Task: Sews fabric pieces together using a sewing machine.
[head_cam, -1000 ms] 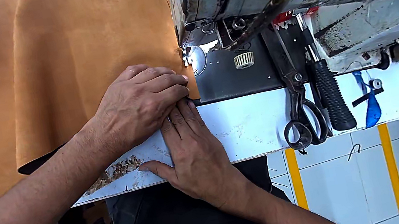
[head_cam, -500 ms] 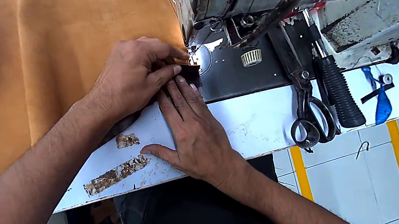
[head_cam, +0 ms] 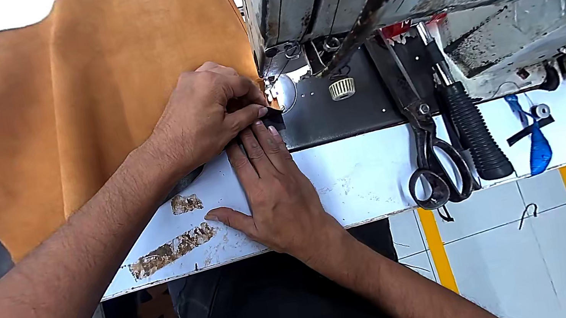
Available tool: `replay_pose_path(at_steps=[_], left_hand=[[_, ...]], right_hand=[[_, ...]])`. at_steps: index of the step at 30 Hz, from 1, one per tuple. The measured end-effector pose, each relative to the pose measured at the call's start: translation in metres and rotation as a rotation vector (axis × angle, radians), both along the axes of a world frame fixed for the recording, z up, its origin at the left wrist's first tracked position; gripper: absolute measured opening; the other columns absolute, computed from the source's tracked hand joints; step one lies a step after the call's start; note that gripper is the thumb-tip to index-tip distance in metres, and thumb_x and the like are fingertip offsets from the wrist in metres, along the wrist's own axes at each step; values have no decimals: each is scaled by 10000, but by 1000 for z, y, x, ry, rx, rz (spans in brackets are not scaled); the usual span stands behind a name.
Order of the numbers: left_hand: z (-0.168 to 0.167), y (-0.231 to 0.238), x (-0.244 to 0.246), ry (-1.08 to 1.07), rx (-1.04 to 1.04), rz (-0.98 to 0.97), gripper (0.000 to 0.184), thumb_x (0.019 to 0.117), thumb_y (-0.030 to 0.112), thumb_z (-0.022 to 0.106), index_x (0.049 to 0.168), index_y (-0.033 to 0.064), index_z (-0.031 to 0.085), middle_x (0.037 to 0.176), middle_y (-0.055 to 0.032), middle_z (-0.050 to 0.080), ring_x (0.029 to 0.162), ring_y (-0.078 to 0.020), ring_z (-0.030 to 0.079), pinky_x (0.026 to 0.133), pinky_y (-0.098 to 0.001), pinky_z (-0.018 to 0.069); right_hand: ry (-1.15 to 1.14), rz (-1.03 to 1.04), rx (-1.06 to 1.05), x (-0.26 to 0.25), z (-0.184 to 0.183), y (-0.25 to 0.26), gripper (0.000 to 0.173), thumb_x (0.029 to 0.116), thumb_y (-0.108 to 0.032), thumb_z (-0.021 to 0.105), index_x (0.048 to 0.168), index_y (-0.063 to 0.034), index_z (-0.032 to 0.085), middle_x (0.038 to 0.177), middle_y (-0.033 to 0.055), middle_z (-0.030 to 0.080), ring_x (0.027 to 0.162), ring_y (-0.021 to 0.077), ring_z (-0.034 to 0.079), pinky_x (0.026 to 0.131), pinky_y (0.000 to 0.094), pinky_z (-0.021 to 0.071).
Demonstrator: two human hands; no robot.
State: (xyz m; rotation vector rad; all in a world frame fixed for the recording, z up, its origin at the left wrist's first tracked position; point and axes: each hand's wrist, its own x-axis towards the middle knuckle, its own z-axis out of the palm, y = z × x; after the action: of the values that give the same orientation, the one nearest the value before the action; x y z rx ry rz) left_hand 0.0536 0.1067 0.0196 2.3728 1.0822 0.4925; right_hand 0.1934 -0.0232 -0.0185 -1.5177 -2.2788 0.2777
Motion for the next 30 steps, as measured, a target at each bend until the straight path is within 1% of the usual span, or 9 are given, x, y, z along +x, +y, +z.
replay_pose_path(at_steps=[5,7,8,10,11,13,19,24,30], left_hand=[[-2,-3,0,-8,30,-18,176,986,266,639,1010,169,784,981,1,739,1093,-151,658,959,-349,498],[-3,-5,0,-19,51,-33,180,990,257,630,1010,160,782,977,-9,733,1094,-171,652,960,-364,496],[-5,-5,0,-30,70,-41,181,991,249,629,1011,154,782,976,-17,736,1093,-186,656,959,-383,497],[-7,-5,-2,-41,96,-43,190,996,250,623,1026,151,783,1000,-29,740,1117,-217,651,960,-444,477],[-9,-8,-3,-42,99,-40,194,999,254,620,1033,154,782,1017,-31,739,1132,-227,646,962,-471,465],[-11,-10,-3,-44,115,-44,195,1004,257,617,1041,161,782,1039,-28,739,1145,-230,641,964,-487,458],[-14,-17,-4,-44,190,-58,206,1019,235,598,1069,156,782,1086,-52,738,1179,-247,639,1039,-492,445],[-22,-24,-10,-36,281,-150,261,1044,287,584,1152,138,769,1140,-84,719,1240,-280,624,1149,-537,409],[-27,-21,-17,4,361,-249,282,1048,186,522,1203,134,752,1284,-55,712,1316,-279,596,1173,-588,345]], right_hand=[[57,14,3,1,1,-2,896,933,-703,541,1469,15,532,1576,231,442,1534,371,304,1285,478,176],[306,-15,13,12,10,-3,591,942,-420,716,1347,4,649,1463,182,582,1461,324,444,1247,446,314],[403,-76,35,22,18,-1,407,938,-259,751,1252,-5,705,1344,144,672,1363,276,562,1169,406,441],[418,-213,88,47,25,15,245,947,-160,734,1157,-36,742,1130,99,739,1100,212,700,909,336,598],[380,-253,88,57,23,26,230,949,-187,728,1139,-58,755,1076,90,744,995,195,714,799,312,612],[330,-244,48,70,16,45,217,956,-232,716,1126,-111,773,1018,66,734,864,156,690,700,279,572],[243,-78,72,77,8,61,177,1022,-194,626,1046,-127,788,1039,61,721,941,186,675,782,321,557],[195,-46,154,80,5,51,195,1026,-175,628,1111,-142,800,1102,68,733,999,218,661,804,334,540],[177,0,196,86,-1,42,226,1014,-152,631,1174,-135,790,1153,78,737,1100,236,653,877,330,543]])
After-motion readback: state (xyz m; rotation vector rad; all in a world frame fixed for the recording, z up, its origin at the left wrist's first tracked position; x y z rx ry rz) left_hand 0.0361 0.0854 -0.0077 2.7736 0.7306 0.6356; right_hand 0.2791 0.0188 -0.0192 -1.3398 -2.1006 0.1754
